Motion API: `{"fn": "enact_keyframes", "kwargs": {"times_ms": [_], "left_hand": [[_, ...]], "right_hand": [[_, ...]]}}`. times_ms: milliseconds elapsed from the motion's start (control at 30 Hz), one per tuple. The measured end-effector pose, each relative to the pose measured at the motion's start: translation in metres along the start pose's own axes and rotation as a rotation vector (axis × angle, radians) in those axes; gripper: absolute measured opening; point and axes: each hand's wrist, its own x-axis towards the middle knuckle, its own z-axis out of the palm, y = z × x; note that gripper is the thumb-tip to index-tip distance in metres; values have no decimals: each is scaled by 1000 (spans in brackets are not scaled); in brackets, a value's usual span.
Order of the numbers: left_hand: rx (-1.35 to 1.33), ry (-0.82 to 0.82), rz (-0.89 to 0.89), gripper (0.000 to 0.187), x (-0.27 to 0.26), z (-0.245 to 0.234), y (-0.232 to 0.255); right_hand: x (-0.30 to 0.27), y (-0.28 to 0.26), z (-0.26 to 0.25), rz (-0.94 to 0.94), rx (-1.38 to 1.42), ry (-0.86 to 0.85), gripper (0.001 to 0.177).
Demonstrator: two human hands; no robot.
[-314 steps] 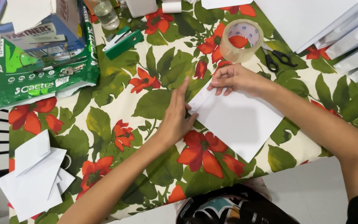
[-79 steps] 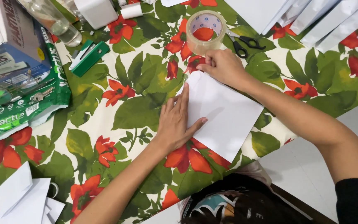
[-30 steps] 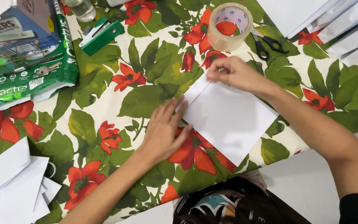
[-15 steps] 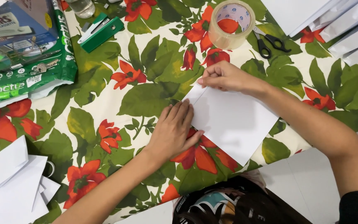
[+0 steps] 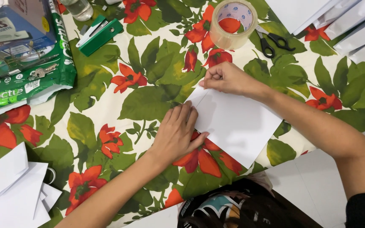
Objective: The person folds a white sheet of paper by hand and applies adhesive tape to secure the edges, using scissors to cut strips of tape.
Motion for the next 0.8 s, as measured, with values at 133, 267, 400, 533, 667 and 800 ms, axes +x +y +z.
{"fn": "enact_keyframes", "kwargs": {"times_ms": [133,267,400,533,667,800], "left_hand": [[3,-8,-4,62,3,-7,3],[-20,-17,0,54,9,-18,3],[-4,-14,25,56,12,-16,0],[-9,-9,21,58,13,-13,1],[7,-12,11,59,12,-11,2],[5,-10,11,59,11,-12,3]], "right_hand": [[5,13,0,-2,-104,25,11],[6,15,0,-9,-203,60,11],[0,3,7,-4,-292,132,23],[-12,-19,15,5,-466,202,32],[-15,-29,13,143,-638,238,48],[-18,-32,12,223,-683,242,54]]}}
